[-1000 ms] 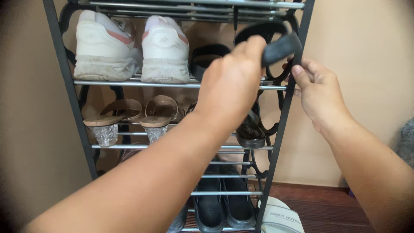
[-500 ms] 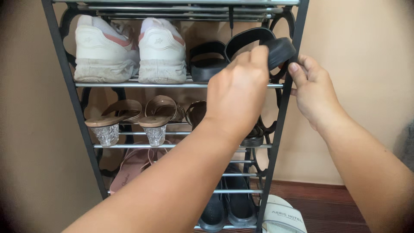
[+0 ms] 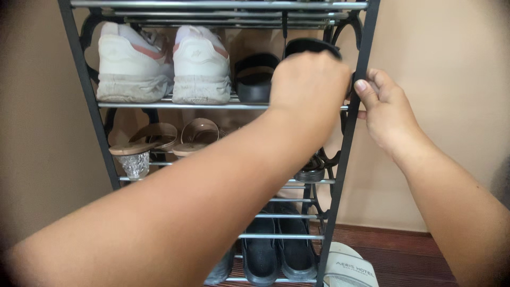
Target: The person rearranges multiple pairs of shoes on a multi-tier metal shoe rack. They pick up black sneakers, white sneakers, black sandals, and white slides, then place them on different shelves to organize the collection.
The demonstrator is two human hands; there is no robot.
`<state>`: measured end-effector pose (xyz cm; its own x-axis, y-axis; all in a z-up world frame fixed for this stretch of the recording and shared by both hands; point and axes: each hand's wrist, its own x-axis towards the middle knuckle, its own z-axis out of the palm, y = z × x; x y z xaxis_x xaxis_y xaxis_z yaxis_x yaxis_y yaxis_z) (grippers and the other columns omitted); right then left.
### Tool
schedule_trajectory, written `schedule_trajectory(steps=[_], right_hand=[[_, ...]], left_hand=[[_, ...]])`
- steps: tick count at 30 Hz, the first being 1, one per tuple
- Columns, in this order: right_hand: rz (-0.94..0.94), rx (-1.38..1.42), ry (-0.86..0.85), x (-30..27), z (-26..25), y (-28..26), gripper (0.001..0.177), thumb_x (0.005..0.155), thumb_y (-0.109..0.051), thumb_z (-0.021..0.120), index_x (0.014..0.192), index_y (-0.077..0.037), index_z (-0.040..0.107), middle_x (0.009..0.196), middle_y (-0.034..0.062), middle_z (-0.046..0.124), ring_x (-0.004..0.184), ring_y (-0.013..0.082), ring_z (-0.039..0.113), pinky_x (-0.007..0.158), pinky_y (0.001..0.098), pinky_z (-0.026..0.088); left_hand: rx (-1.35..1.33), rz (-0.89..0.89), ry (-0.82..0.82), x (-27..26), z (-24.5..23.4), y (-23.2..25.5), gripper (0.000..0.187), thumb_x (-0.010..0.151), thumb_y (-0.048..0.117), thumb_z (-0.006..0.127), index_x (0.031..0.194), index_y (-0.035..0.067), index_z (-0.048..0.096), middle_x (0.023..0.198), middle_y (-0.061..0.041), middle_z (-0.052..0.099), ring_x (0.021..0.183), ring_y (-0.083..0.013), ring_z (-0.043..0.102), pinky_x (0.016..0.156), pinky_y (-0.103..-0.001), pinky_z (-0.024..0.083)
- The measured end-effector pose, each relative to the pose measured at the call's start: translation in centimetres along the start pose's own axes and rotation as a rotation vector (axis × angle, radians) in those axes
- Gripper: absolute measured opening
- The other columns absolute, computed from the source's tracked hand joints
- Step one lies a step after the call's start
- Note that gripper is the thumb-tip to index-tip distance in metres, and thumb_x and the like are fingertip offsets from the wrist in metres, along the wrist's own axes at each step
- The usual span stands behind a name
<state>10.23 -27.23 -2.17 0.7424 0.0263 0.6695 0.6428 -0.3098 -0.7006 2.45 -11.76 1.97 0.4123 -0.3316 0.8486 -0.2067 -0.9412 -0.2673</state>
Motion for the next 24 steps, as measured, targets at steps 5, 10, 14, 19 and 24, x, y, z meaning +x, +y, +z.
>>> schedule_trajectory(steps=[5, 10, 14, 19, 24], right_hand=[[-0.091, 0.053, -0.035, 0.5, -0.2, 0.9, 0.034, 0.110, -0.021, 0.042, 0.139, -0.006, 0.049, 0.127, 0.0066, 0.065, 0.110, 0.0139, 0.065, 0.092, 0.0336, 0.056], [-0.002, 0.002, 0.022, -0.2, 0.3, -0.7, 0.035, 0.108, -0.023, 0.046, 0.138, -0.006, 0.051, 0.129, 0.0084, 0.065, 0.110, 0.0170, 0.065, 0.091, 0.0344, 0.054], [-0.282, -0.317, 0.242, -2.5, 0.4, -1.9, 0.046, 0.108, -0.024, 0.059, 0.147, -0.002, 0.048, 0.137, 0.0168, 0.059, 0.120, 0.0262, 0.060, 0.096, 0.0402, 0.050], [-0.633, -0.541, 0.273, -6.7, 3.3, -6.0, 0.049, 0.104, -0.028, 0.070, 0.147, -0.007, 0.056, 0.137, 0.0167, 0.061, 0.124, 0.0335, 0.061, 0.105, 0.0444, 0.048], [-0.434, -0.715, 0.083, -6.6, 5.3, -8.5, 0.053, 0.089, -0.029, 0.080, 0.135, -0.011, 0.065, 0.122, 0.0142, 0.067, 0.112, 0.0352, 0.062, 0.089, 0.0475, 0.050]], left_hand=[[-0.022, -0.061, -0.196, 1.0, -2.6, 1.4, 0.034, 0.067, 0.036, 0.088, 0.094, 0.020, 0.077, 0.090, -0.002, 0.074, 0.087, -0.0211, 0.074, 0.064, -0.036, 0.059], [0.030, -0.001, -0.327, -1.0, -3.1, -0.9, 0.027, 0.078, 0.018, 0.080, 0.105, 0.018, 0.075, 0.112, -0.009, 0.068, 0.111, -0.0262, 0.065, 0.096, -0.048, 0.048], [-0.065, 0.045, -0.060, -2.8, -1.6, -5.0, 0.064, 0.070, 0.007, 0.079, 0.131, 0.017, 0.064, 0.131, -0.019, 0.058, 0.119, -0.0371, 0.055, 0.105, -0.064, 0.033], [-0.162, 0.031, -0.224, -3.3, -1.5, -11.0, 0.069, 0.067, 0.024, 0.088, 0.128, 0.007, 0.060, 0.122, -0.024, 0.061, 0.117, -0.0423, 0.058, 0.099, -0.053, 0.046], [-0.019, 0.146, -0.302, -3.1, -0.8, -11.6, 0.031, 0.082, 0.004, 0.071, 0.113, 0.008, 0.068, 0.103, -0.019, 0.074, 0.099, -0.0381, 0.071, 0.081, -0.046, 0.057]])
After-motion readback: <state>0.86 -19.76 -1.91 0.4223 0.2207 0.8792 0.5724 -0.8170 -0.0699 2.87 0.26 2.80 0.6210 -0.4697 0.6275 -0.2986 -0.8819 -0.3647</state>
